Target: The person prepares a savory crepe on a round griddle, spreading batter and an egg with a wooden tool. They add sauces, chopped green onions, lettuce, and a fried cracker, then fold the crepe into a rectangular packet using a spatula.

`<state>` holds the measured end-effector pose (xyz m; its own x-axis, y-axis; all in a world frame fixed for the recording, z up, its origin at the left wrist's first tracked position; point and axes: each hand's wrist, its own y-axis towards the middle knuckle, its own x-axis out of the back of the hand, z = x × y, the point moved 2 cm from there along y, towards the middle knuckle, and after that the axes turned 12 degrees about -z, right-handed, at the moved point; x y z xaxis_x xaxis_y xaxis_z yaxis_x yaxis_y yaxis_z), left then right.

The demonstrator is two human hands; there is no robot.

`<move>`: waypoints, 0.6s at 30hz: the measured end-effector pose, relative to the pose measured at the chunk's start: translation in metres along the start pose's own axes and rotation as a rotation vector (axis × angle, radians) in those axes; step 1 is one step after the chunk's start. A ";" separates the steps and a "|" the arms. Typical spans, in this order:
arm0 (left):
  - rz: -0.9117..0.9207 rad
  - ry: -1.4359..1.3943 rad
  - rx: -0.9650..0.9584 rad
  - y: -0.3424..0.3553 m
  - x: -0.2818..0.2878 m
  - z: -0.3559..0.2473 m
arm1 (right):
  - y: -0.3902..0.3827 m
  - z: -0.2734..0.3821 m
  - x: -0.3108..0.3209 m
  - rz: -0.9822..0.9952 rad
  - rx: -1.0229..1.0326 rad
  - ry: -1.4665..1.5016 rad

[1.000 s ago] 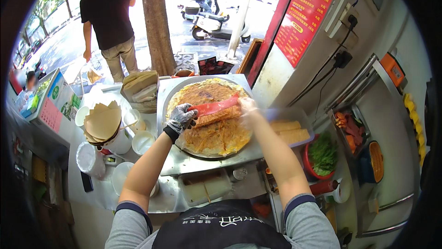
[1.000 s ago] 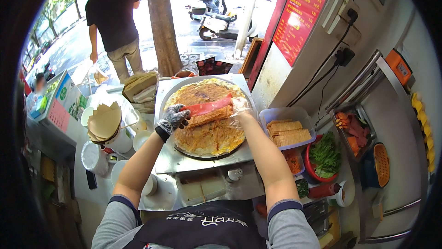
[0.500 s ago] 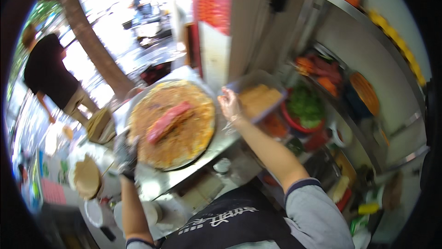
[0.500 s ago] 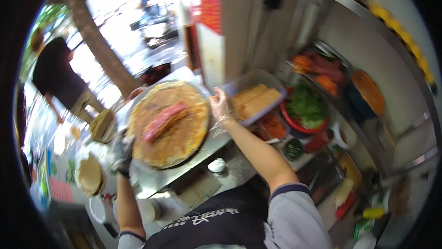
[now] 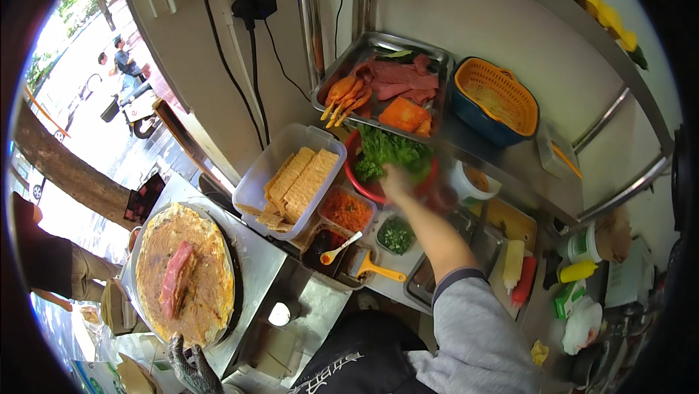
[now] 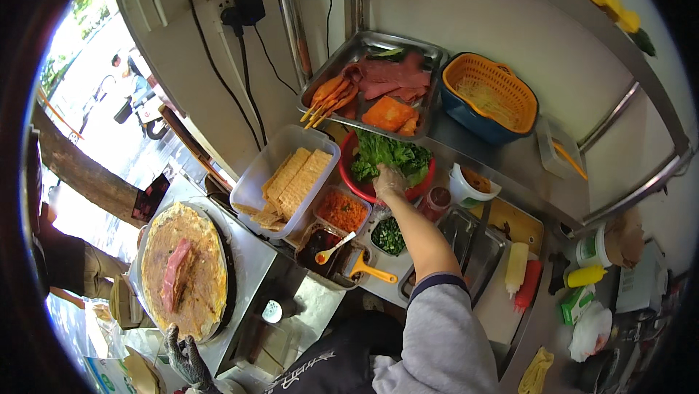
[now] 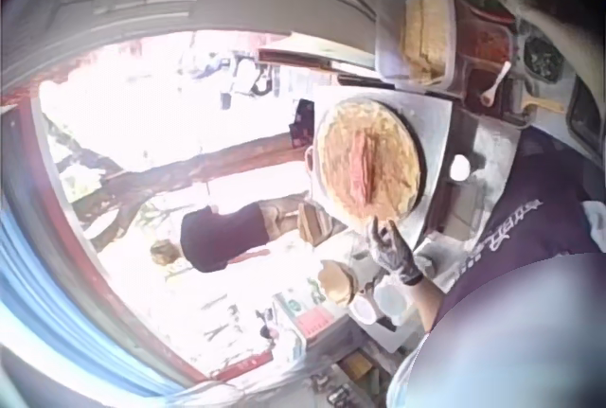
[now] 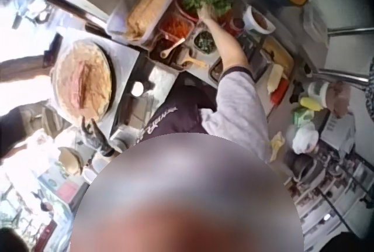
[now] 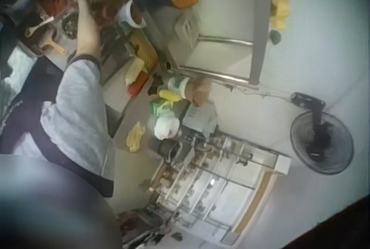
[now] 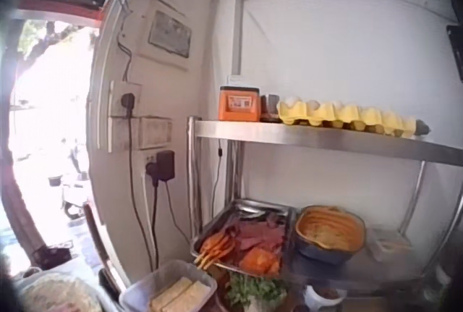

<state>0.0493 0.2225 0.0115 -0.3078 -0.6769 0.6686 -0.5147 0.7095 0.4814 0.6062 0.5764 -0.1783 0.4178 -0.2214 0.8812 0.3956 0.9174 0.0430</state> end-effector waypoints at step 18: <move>0.145 -0.228 -0.015 -0.036 -0.073 -0.143 | 0.014 0.008 0.022 0.136 0.079 -0.064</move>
<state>0.2047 0.2743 0.0268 -0.5504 -0.5933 0.5874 -0.4408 0.8040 0.3990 0.6146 0.5871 -0.1548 0.4091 -0.0742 0.9095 0.2719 0.9613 -0.0439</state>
